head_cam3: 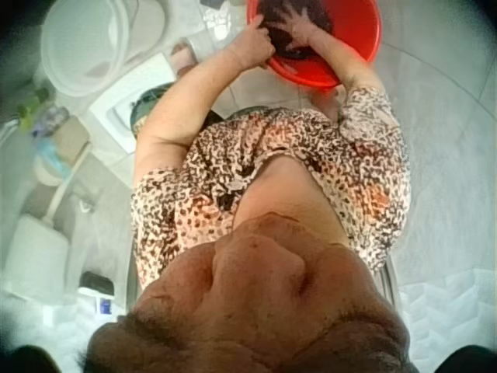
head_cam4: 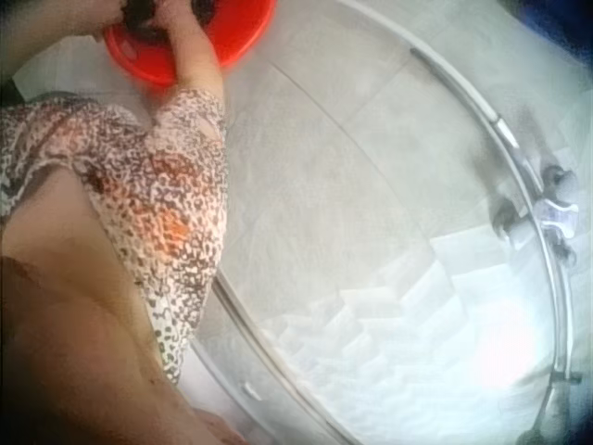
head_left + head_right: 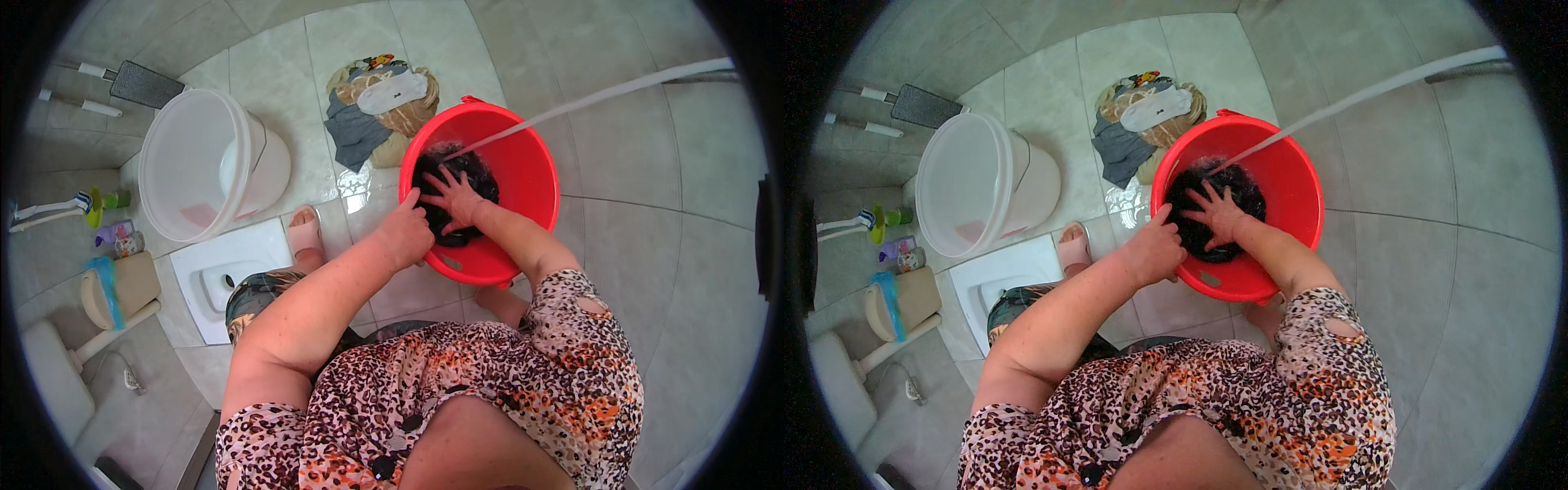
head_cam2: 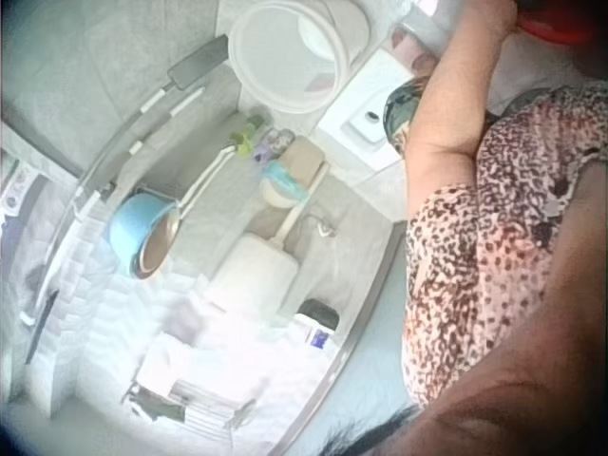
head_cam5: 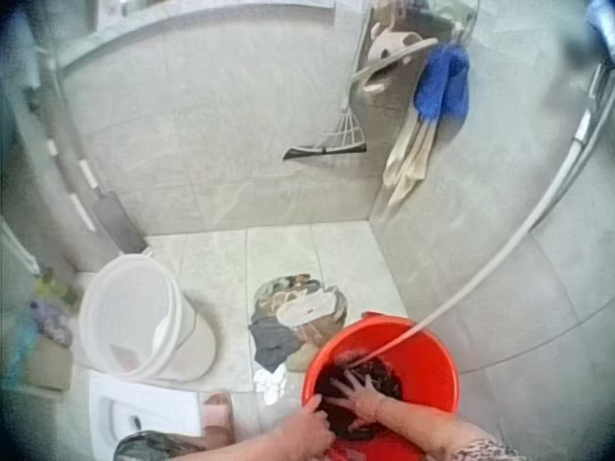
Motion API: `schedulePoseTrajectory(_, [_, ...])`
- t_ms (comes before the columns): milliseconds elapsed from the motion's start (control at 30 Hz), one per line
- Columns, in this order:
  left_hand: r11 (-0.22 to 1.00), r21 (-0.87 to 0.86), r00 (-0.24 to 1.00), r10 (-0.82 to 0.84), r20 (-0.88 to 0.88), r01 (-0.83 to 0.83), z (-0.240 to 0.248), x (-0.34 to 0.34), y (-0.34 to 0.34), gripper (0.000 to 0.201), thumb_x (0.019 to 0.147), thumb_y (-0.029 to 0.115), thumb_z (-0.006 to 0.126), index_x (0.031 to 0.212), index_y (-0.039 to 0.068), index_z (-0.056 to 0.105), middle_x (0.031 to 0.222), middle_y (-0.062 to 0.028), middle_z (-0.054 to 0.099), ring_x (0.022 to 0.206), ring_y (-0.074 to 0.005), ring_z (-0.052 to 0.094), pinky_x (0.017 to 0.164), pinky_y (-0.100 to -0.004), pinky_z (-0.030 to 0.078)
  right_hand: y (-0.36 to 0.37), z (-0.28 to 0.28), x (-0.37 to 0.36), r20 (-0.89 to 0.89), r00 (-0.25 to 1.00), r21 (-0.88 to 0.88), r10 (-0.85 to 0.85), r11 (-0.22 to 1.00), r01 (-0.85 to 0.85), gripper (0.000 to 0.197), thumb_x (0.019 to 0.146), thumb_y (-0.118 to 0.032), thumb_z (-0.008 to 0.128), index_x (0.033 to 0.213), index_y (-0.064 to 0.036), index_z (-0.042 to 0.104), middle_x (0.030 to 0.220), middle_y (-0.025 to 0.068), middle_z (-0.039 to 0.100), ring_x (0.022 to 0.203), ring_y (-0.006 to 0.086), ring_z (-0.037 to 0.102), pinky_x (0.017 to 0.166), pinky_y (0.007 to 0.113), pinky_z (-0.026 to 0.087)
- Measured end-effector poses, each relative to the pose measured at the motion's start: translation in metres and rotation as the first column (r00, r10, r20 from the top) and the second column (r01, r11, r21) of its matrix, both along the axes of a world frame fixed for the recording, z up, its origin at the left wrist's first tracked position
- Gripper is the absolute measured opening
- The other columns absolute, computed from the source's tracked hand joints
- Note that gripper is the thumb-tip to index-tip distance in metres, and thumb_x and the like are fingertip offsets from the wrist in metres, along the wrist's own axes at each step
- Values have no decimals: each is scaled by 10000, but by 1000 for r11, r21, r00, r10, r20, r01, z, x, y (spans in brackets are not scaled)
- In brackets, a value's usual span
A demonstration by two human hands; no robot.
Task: The person washes a black garment by hand in a red bucket filled with water. They repeatedly submerge, scrub, and wring out the fabric, then rinse it under a running tap before placing it aside.
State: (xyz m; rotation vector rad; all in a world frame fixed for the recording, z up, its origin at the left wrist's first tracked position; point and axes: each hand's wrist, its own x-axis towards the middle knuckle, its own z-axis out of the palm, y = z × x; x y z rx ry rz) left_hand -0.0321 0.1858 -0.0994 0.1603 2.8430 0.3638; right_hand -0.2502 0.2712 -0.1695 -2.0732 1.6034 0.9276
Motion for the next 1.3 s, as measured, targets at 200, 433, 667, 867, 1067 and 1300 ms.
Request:
schedulePoseTrajectory(200, [998, 57, 994, 4, -112, 3, 0, 10, 1, 338, 715, 451, 705, 869, 151, 725, 880, -7, 680, 1006, -197, 574, 1124, -514, 182, -16, -19, -16, 129, 954, -36, -269, 961, 276, 870, 689, -637, 691, 1430, -307, 376, 1550, 156, 146, 1398, 485, 104, 1048, 647, 285])
schedulePoseTrajectory(433, [998, 59, 990, 20, -139, -12, 7, 16, -1, 302, 701, 429, 711, 830, 157, 717, 842, 5, 666, 993, -191, 568, 1136, -508, 172, -26, -54, -42, 282, 778, -211, -562, 755, 621, 765, 819, -572, 604, 1370, -71, 432, 1433, 285, 347, 1335, 410, 336, 1108, 446, 298])
schedulePoseTrajectory(667, [1000, 27, 990, 19, -137, -15, 5, 10, -1, 275, 689, 418, 724, 813, 173, 727, 831, 20, 667, 987, -188, 572, 1144, -500, 154, -11, -92, -83, 394, 34, -247, -918, -70, 966, 631, 912, -498, 486, 1272, 18, 534, 1296, 255, 528, 1254, 422, 453, 1069, 409, 348])
schedulePoseTrajectory(867, [1000, -17, 996, 12, -93, -14, -9, 4, 0, 337, 688, 465, 734, 870, 181, 744, 891, 13, 690, 1017, -192, 576, 1143, -506, 151, 17, -34, -64, 308, -475, 182, -824, -439, 880, 580, 948, -474, 415, 1140, 44, 591, 1215, 149, 603, 1135, 223, 570, 725, 414, 536])
schedulePoseTrajectory(1067, [998, -62, 997, -3, -77, -2, -26, -6, 2, 385, 688, 499, 731, 911, 185, 749, 930, 14, 701, 1051, -196, 571, 1139, -507, 157, 39, 76, -28, -119, 358, 24, -926, 358, 934, 537, 946, -443, 419, 1117, 36, 590, 993, 230, 658, 951, 327, 649, 646, 451, 556])
schedulePoseTrajectory(1300, [1000, -22, 989, 4, -145, -7, -30, -2, 0, 353, 657, 489, 742, 838, 186, 749, 867, 1, 693, 997, -203, 581, 1134, -508, 168, 26, 89, 31, -214, 967, -83, -141, 989, 126, 744, 693, -442, 763, 1325, -146, 505, 1479, 174, 317, 1345, 395, 315, 985, 607, 358])
